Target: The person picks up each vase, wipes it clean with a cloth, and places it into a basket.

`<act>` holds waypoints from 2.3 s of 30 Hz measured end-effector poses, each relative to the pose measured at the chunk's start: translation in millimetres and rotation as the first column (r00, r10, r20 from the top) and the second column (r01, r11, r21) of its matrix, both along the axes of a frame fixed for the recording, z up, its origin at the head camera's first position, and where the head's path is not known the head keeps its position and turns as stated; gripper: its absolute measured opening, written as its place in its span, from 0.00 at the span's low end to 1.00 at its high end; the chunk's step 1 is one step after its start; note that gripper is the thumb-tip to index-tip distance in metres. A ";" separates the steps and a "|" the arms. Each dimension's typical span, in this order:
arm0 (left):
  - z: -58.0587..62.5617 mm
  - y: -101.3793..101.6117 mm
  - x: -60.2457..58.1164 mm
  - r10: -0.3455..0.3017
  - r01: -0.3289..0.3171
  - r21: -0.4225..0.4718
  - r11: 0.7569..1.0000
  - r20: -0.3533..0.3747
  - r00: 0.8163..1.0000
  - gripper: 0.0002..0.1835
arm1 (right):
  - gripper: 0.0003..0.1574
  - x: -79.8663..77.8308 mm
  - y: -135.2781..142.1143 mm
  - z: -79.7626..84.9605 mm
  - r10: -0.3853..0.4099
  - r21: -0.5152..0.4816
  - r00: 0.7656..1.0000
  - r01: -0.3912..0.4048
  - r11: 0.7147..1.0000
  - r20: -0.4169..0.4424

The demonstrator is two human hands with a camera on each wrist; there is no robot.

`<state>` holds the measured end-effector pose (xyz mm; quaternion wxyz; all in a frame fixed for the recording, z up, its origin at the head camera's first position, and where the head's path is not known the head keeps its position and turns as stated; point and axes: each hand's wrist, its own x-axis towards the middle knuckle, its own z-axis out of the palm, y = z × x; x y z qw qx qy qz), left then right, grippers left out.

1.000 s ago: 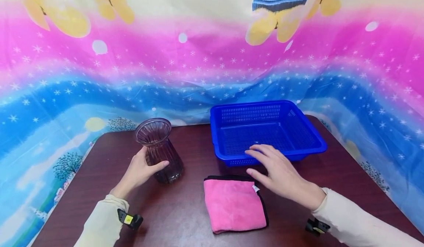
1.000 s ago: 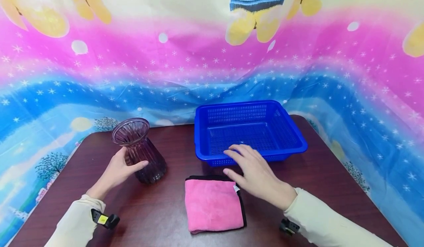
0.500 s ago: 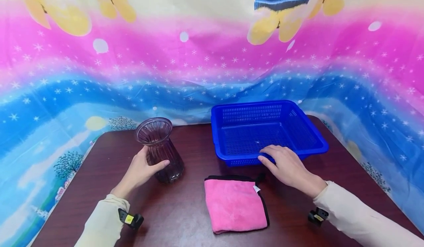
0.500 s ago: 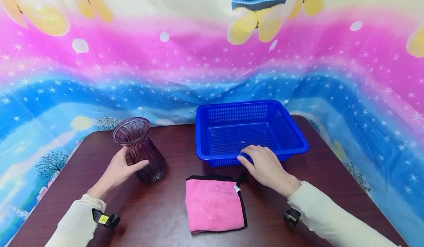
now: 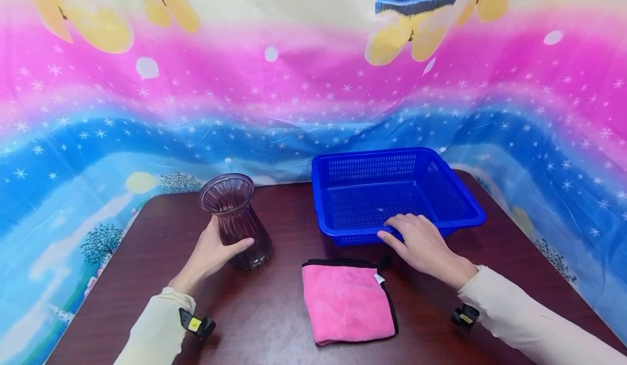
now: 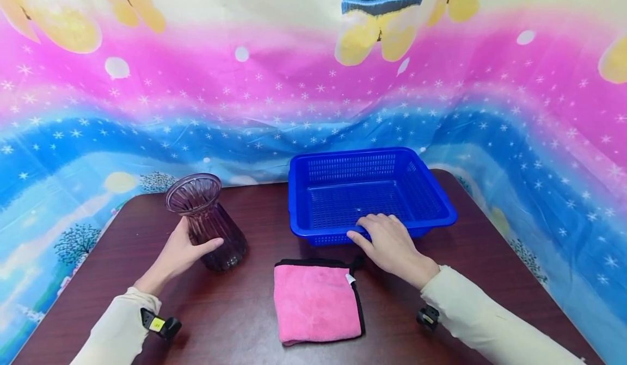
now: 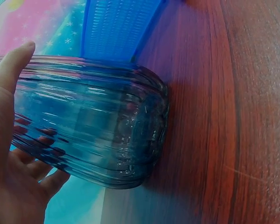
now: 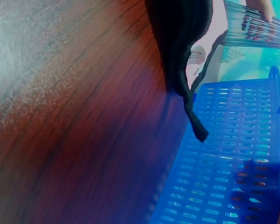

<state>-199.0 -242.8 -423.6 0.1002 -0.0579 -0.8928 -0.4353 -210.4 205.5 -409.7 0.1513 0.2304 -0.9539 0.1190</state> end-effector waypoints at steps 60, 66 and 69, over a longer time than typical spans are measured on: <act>53.2 25.7 -14.0 -0.026 0.023 -0.023 0.999 -0.145 0.989 0.44 | 0.25 -1.1 1.2 -2.9 -0.017 -0.036 0.999 0.016 0.999 -0.030; 63.9 32.0 -16.5 -0.034 0.029 -0.031 0.999 -0.169 0.985 0.45 | 0.25 -2.4 0.8 -1.8 -0.012 -0.046 0.999 0.010 0.999 -0.033; 69.2 35.4 -17.2 -0.038 0.032 -0.037 0.999 -0.175 0.984 0.45 | 0.25 -2.8 0.9 -1.8 -0.015 -0.048 0.999 0.013 0.999 -0.029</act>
